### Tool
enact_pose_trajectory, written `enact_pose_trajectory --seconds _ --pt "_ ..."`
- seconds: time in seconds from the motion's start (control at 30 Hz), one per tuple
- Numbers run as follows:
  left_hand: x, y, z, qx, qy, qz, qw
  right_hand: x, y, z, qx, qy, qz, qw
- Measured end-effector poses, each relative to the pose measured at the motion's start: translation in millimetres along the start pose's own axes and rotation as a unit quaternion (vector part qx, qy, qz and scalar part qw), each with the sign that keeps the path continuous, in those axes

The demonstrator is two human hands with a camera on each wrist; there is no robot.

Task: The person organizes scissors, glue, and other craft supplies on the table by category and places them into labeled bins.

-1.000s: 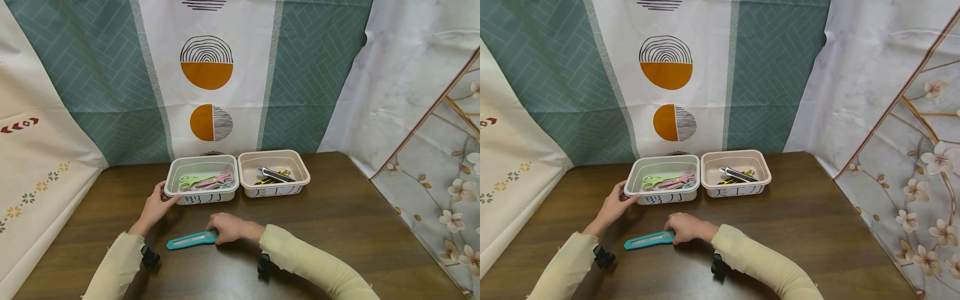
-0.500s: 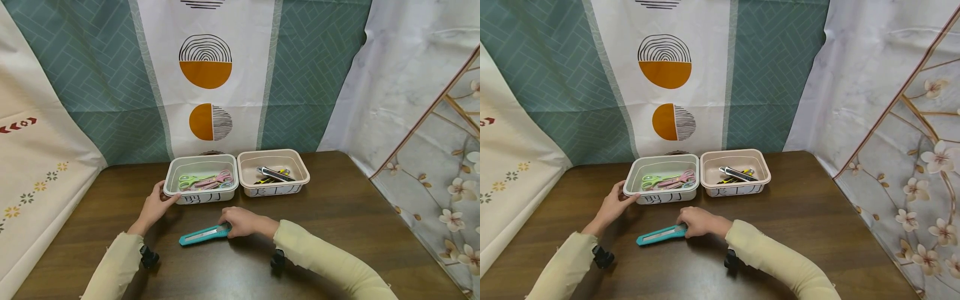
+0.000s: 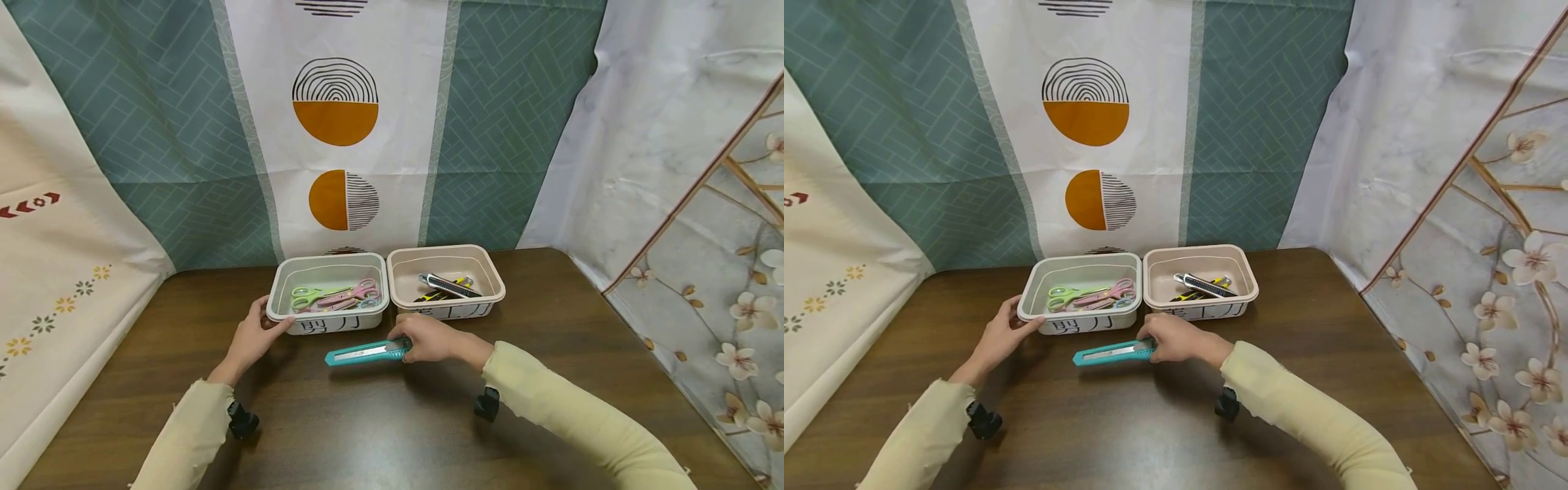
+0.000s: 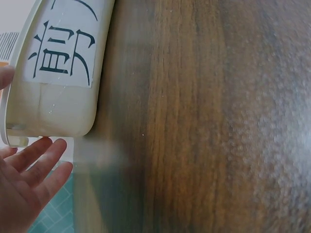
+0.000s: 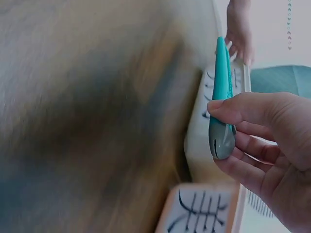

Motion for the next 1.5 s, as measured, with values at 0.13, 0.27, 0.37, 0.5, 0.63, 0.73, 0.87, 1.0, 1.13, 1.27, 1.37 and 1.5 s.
enact_pose_trajectory --seconds 0.13,0.27,0.37,0.5,0.63,0.73,0.87,1.0,1.13,1.27,1.37,1.5 --pt "-1.4 -0.7 0.6 -0.001 -0.001 -0.001 1.0000 4.7 -12.3 -5.9 0.015 0.002 0.008 0.9999" --pt "-1.8 -1.4 1.3 0.000 -0.002 0.001 1.0000 8.5 -23.1 -11.1 0.028 0.005 0.013 0.9995" --pt "-1.9 -1.6 1.6 -0.001 -0.002 0.000 1.0000 11.1 -30.1 -14.8 0.038 0.007 0.014 0.9992" --pt "-1.8 -1.6 2.0 -0.002 -0.001 -0.003 1.0000 15.3 -37.4 -19.7 0.049 0.008 0.005 0.9987" --pt "-1.7 -1.6 2.6 -0.003 0.001 -0.004 1.0000 17.8 -45.1 -25.1 0.058 -0.002 -0.008 0.9983" --pt "-1.6 -1.7 3.2 -0.004 0.003 -0.006 1.0000 18.9 -52.3 -29.3 0.065 -0.004 -0.013 0.9978" --pt "-1.7 -2.0 3.8 -0.004 0.004 -0.007 1.0000 23.1 -62.2 -33.7 0.076 0.003 -0.013 0.9970" --pt "-2.3 -1.9 3.7 -0.004 0.002 -0.007 1.0000 27.8 -69.7 -35.8 0.087 0.003 -0.014 0.9961" --pt "-3.2 -1.3 4.0 -0.003 0.000 -0.006 1.0000 31.8 -75.1 -37.9 0.097 0.004 -0.012 0.9952" --pt "-3.6 -0.6 4.2 -0.002 0.001 -0.007 1.0000 37.2 -80.3 -39.6 0.105 0.013 0.004 0.9944" --pt "-3.6 -0.2 3.9 0.001 0.004 -0.011 0.9999 40.4 -84.1 -41.0 0.112 0.021 0.008 0.9935" --pt "-3.7 -0.1 3.8 0.003 0.007 -0.012 0.9999 44.0 -89.2 -43.8 0.118 0.020 0.006 0.9928"
Point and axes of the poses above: each hand's wrist, its own z-axis towards the middle knuckle, its own y-axis out of the palm, x = y × z, the point moved 4 cm from there along z, towards the middle knuckle, and after that the axes turned 15 degrees about z, right-handed, at the moved point
